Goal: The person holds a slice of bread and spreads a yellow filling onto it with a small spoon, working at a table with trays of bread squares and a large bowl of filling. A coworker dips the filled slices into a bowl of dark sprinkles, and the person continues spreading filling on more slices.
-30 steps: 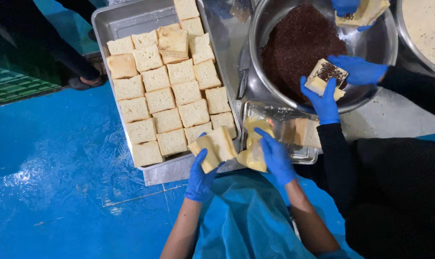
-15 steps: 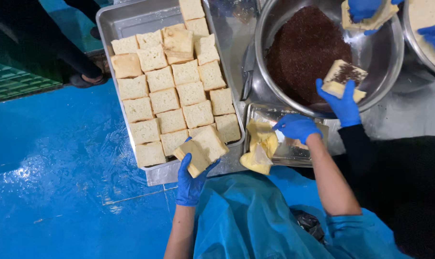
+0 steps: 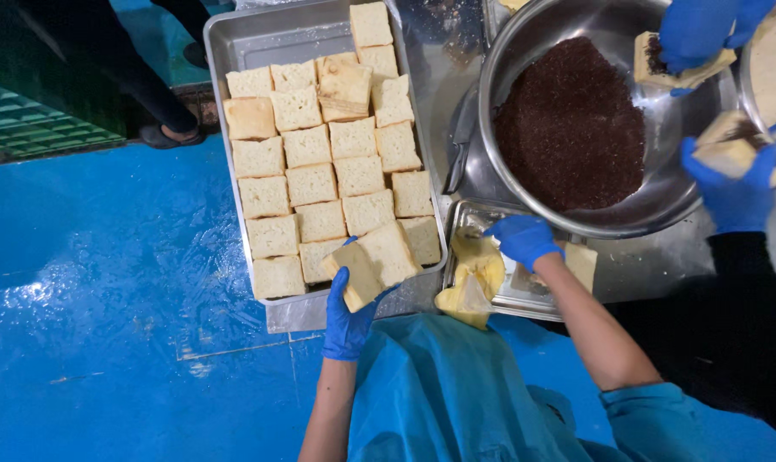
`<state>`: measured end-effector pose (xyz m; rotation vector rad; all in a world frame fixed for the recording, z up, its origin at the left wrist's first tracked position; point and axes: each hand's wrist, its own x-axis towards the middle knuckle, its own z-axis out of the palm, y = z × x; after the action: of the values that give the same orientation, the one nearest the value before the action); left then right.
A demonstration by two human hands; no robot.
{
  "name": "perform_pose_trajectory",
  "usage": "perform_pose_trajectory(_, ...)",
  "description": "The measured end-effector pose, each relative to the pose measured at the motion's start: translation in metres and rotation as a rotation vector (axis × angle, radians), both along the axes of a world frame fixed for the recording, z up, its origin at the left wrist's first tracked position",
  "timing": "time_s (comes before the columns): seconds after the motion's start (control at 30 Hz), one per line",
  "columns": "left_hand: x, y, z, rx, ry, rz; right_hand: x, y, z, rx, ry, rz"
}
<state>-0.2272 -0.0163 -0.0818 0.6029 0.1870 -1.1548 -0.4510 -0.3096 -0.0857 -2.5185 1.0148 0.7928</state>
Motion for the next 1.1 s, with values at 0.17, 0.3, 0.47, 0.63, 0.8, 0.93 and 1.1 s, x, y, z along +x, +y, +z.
perform_pose_trajectory(0.17,0.005,-0.009,-0.01,0.055,0.055,0.01,-0.001,-0.009,0.007,0.178,0.118,-0.001)
perform_pose_trajectory(0.3,0.01,-0.019,-0.016,0.037,0.025,-0.006,-0.023,-0.021,0.019,0.66,-0.258,-0.039)
perform_pose_trajectory(0.47,0.013,-0.033,-0.03,0.054,-0.031,0.013,-0.039,-0.013,0.058,0.832,-0.49,-0.444)
perform_pose_trajectory(0.63,-0.002,-0.052,-0.039,0.064,-0.198,-0.019,0.004,0.041,0.108,0.34,-0.546,-0.243)
perform_pose_trajectory(0.8,-0.017,-0.069,-0.022,0.078,-0.271,-0.01,0.035,0.081,0.141,-0.421,-0.321,0.378)
perform_pose_trajectory(0.93,-0.017,-0.072,-0.001,0.046,-0.295,-0.006,0.036,0.082,0.152,-0.36,-0.454,0.446)
perform_pose_trajectory(1.1,-0.021,-0.073,0.003,0.031,-0.443,0.006,0.041,0.086,0.153,-0.508,-0.45,0.367)
